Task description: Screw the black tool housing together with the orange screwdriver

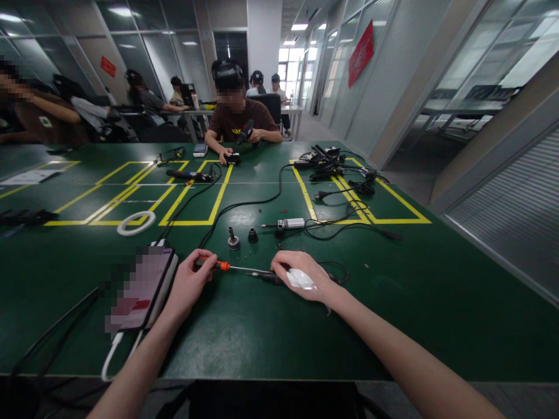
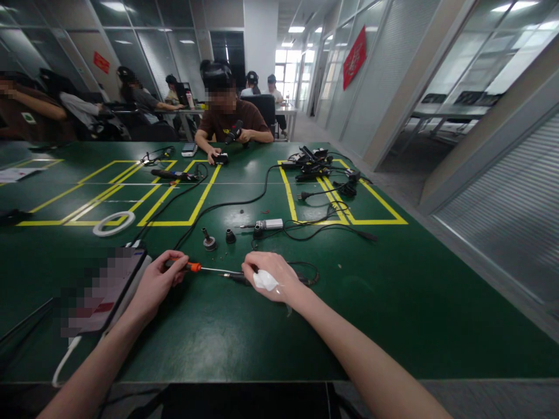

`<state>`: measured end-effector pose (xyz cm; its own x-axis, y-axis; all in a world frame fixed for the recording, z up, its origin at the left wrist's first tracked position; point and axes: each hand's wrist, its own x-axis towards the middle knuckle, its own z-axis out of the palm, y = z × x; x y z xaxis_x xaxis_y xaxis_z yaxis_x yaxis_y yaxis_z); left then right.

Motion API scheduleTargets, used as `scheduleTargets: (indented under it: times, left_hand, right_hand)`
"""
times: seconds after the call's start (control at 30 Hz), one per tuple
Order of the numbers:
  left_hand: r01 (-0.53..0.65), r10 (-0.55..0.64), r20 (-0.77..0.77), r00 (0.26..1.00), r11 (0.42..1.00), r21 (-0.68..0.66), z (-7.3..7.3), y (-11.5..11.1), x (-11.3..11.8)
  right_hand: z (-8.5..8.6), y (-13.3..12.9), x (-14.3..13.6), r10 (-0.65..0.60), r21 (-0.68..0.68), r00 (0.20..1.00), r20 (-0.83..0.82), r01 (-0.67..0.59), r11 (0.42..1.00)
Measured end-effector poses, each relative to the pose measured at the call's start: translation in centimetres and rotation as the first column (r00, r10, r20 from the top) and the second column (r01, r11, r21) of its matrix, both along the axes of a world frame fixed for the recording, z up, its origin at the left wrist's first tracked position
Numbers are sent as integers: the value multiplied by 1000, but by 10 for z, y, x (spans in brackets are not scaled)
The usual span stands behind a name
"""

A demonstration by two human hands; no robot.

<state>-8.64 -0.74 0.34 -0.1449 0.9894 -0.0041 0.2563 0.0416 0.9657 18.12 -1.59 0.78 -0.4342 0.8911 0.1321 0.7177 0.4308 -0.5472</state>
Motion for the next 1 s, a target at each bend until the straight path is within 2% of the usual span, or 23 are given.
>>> scheduleTargets:
  times: [0.23,0.63,1.0]
  left_hand:
    - [-8,10,40,999,999,-38,2,-1,2]
    - [12,-11,32,999,999,-35,2,-2,1]
    - [22,-19,97,995,999,-37,6,-2,1]
  right_hand:
    - [0,0,0,-6,-9,1000,-6,6,1000]
    - [0,0,0,-3,-12,1000,13,3,1000]
    - [-4,1,1,5,4,1000,10,-5,1000]
